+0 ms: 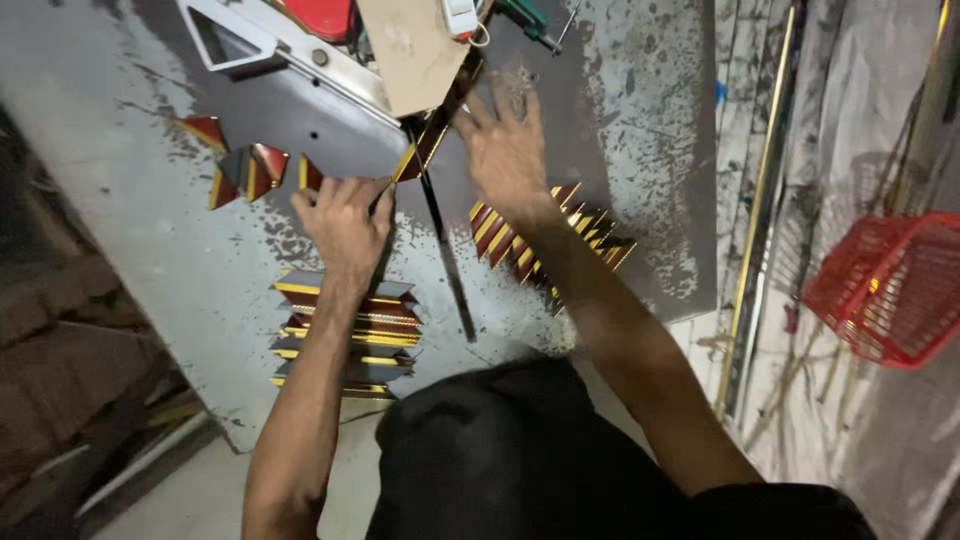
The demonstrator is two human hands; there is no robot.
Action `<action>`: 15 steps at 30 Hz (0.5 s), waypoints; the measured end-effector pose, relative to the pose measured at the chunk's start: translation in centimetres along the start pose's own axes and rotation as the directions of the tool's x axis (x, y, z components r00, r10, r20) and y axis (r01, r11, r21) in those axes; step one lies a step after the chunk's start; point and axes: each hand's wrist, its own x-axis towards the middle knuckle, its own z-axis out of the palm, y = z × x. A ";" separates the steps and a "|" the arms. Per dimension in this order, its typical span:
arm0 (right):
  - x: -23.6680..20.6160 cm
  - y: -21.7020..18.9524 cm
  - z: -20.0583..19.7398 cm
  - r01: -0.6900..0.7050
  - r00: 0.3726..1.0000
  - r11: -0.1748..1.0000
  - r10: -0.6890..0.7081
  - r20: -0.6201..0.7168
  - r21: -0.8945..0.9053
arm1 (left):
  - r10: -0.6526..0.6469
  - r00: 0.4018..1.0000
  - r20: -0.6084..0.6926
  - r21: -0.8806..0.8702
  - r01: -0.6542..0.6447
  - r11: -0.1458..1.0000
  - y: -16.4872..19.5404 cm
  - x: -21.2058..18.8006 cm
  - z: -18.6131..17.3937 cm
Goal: The person uses a miter saw to cut a long gold and red moulding into shorter pieces. They position the moulding, cut it, and stack the cut pieces on the table. The person also measures one of the cut pieces with a tape measure.
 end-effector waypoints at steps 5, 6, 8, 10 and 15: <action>-4.6 2.1 -0.1 0.062 0.992 0.987 -0.044 0.120 -0.149 | -0.231 0.972 -0.036 0.154 0.234 0.960 -2.4 -2.1 -4.7; -5.8 2.4 -0.1 0.078 0.982 0.979 -0.042 0.186 -0.189 | -0.210 0.977 -0.029 0.164 0.212 0.964 -2.8 -3.1 -5.8; -7.1 2.7 0.0 0.074 0.986 0.985 -0.048 0.162 -0.158 | -0.095 0.992 0.083 0.180 0.079 0.981 -3.0 -5.0 -7.4; -7.6 3.0 0.2 0.057 0.997 0.991 -0.050 0.053 -0.124 | 0.109 0.957 0.267 0.171 -0.158 0.972 -3.1 -6.0 -7.9; -8.6 2.4 -0.9 -0.014 0.974 0.979 0.059 -0.217 0.202 | 0.216 0.836 0.505 0.034 -0.270 0.962 -3.4 -4.6 -7.2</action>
